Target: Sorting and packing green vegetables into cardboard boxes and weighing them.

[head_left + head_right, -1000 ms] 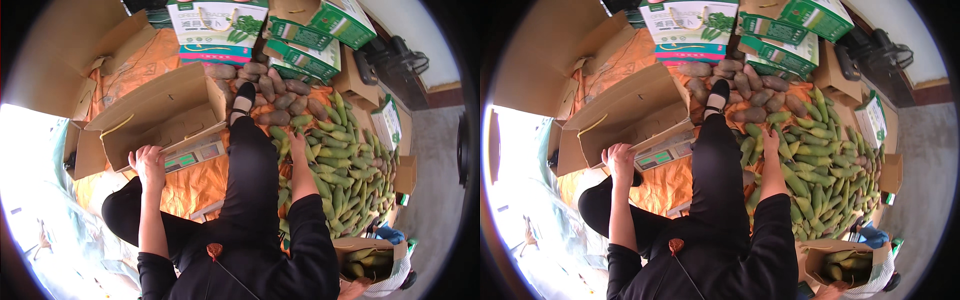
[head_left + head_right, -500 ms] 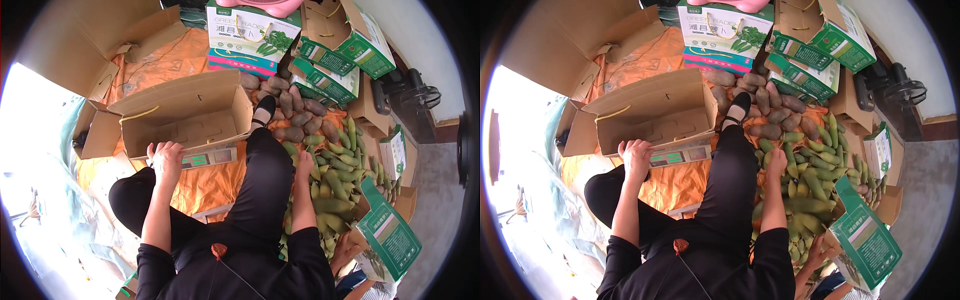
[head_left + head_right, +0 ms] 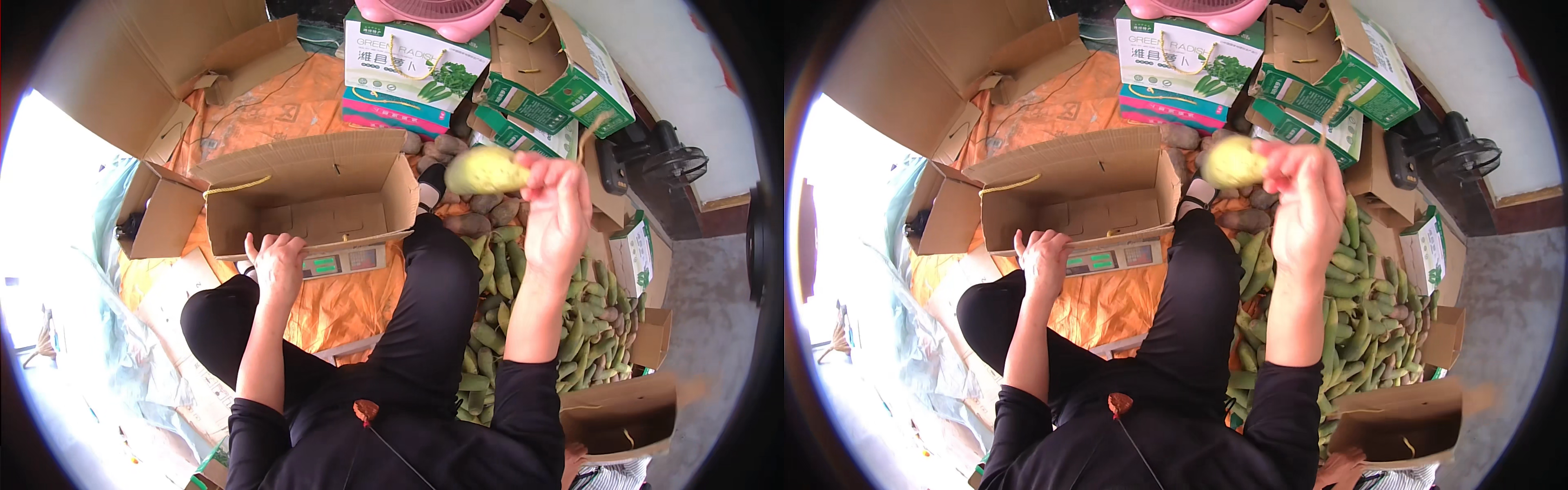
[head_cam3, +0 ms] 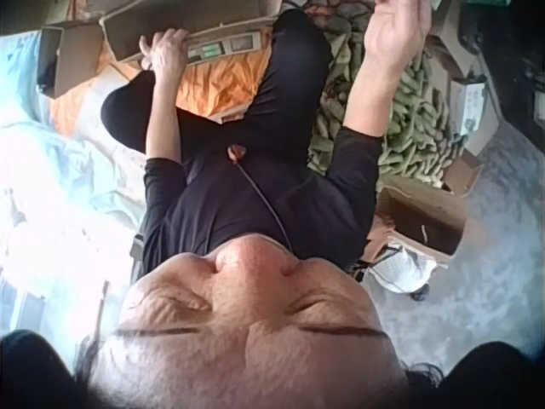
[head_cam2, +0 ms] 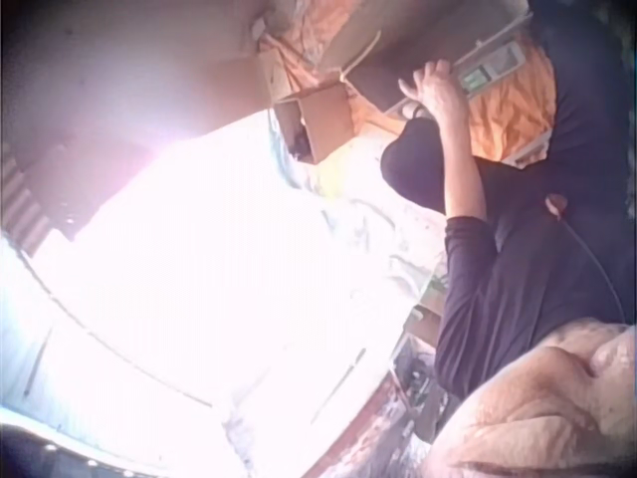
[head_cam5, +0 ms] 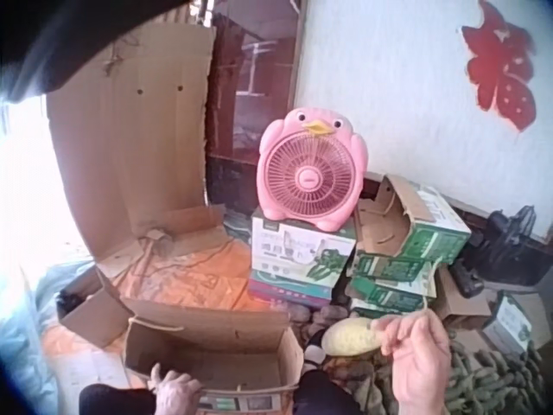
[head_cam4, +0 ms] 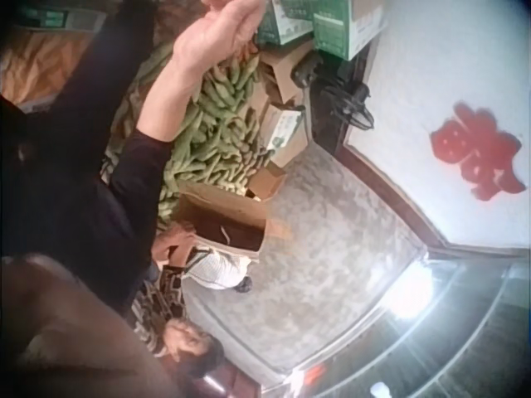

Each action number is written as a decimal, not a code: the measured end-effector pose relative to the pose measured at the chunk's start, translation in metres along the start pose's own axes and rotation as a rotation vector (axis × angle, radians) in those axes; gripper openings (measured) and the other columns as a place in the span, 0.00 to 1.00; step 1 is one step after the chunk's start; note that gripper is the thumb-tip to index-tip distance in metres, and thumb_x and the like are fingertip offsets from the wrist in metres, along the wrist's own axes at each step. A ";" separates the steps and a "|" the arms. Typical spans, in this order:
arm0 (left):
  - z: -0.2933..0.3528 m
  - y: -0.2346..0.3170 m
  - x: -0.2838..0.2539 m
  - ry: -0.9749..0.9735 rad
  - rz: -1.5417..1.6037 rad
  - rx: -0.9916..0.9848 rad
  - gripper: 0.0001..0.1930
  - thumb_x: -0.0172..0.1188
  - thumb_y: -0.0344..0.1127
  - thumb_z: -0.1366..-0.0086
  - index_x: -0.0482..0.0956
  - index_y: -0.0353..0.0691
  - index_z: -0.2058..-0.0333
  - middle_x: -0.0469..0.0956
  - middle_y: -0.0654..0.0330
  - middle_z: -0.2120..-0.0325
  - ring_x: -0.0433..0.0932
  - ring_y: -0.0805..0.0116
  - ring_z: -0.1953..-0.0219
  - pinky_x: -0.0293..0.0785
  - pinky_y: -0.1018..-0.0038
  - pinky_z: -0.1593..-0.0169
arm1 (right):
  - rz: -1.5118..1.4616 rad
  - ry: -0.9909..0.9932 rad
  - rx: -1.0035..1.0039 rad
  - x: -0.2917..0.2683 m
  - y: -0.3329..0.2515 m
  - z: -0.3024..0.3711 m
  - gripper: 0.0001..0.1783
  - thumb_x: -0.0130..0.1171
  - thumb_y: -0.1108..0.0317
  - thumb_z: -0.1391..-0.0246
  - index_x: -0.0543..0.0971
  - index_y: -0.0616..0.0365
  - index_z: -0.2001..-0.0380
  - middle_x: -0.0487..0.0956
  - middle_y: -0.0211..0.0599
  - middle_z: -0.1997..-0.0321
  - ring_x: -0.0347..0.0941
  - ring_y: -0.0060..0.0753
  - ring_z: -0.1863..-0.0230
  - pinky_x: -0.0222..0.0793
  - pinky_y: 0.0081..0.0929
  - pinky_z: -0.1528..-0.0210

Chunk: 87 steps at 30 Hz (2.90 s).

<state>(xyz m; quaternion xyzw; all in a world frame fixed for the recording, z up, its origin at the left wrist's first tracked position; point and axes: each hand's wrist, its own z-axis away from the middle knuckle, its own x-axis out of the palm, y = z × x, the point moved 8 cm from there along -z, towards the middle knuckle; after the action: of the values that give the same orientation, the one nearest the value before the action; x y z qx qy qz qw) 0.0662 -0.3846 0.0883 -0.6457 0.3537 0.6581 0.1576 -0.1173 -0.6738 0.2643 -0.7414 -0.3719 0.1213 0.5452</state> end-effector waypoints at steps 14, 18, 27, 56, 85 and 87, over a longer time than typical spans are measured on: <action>0.001 0.003 0.000 -0.002 0.003 0.004 0.04 0.62 0.33 0.47 0.81 0.48 0.70 0.76 0.65 0.71 0.73 0.63 0.59 0.51 0.50 0.37 | 0.346 -0.763 0.395 0.162 0.196 0.027 0.14 0.51 0.62 0.42 0.76 0.60 0.75 0.77 0.37 0.76 0.75 0.31 0.73 0.70 0.30 0.68; 0.000 0.004 0.005 -0.034 -0.027 -0.005 0.04 0.62 0.32 0.47 0.80 0.47 0.70 0.77 0.64 0.70 0.74 0.62 0.60 0.51 0.50 0.37 | 0.966 -0.974 0.262 0.197 0.240 0.059 0.15 0.52 0.57 0.45 0.81 0.55 0.71 0.80 0.49 0.67 0.76 0.55 0.63 0.71 0.47 0.59; 0.001 0.006 0.005 -0.044 -0.069 -0.024 0.07 0.63 0.31 0.48 0.80 0.47 0.68 0.77 0.66 0.69 0.74 0.63 0.60 0.52 0.51 0.37 | 0.728 -0.985 0.300 0.216 0.186 0.072 0.18 0.60 0.55 0.48 0.81 0.57 0.60 0.82 0.44 0.60 0.78 0.44 0.55 0.72 0.37 0.53; 0.001 0.002 0.007 -0.031 -0.064 -0.003 0.08 0.62 0.29 0.49 0.80 0.46 0.68 0.76 0.64 0.70 0.74 0.62 0.59 0.53 0.55 0.38 | 0.407 0.688 1.464 -0.269 0.343 0.369 0.12 0.64 0.62 0.49 0.75 0.52 0.64 0.72 0.25 0.76 0.68 0.25 0.77 0.62 0.24 0.79; 0.000 0.001 0.002 0.034 0.015 -0.010 0.04 0.62 0.29 0.49 0.81 0.46 0.72 0.76 0.65 0.72 0.73 0.63 0.61 0.54 0.55 0.39 | 0.231 0.082 0.696 -0.133 0.172 0.116 0.28 0.64 0.75 0.53 0.70 0.62 0.46 0.76 0.28 0.53 0.72 0.25 0.54 0.67 0.23 0.51; 0.000 0.003 0.001 0.035 0.023 -0.004 0.04 0.62 0.29 0.49 0.81 0.46 0.72 0.76 0.65 0.72 0.73 0.63 0.61 0.54 0.55 0.39 | 0.299 -0.054 0.499 -0.091 0.133 0.076 0.29 0.66 0.75 0.56 0.71 0.63 0.48 0.76 0.30 0.55 0.72 0.26 0.53 0.66 0.25 0.49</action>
<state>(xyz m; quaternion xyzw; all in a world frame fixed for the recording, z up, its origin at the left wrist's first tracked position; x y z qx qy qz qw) 0.0642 -0.3873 0.0878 -0.6533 0.3625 0.6492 0.1422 -0.1691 -0.6984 0.0952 -0.6273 -0.2318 0.3077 0.6768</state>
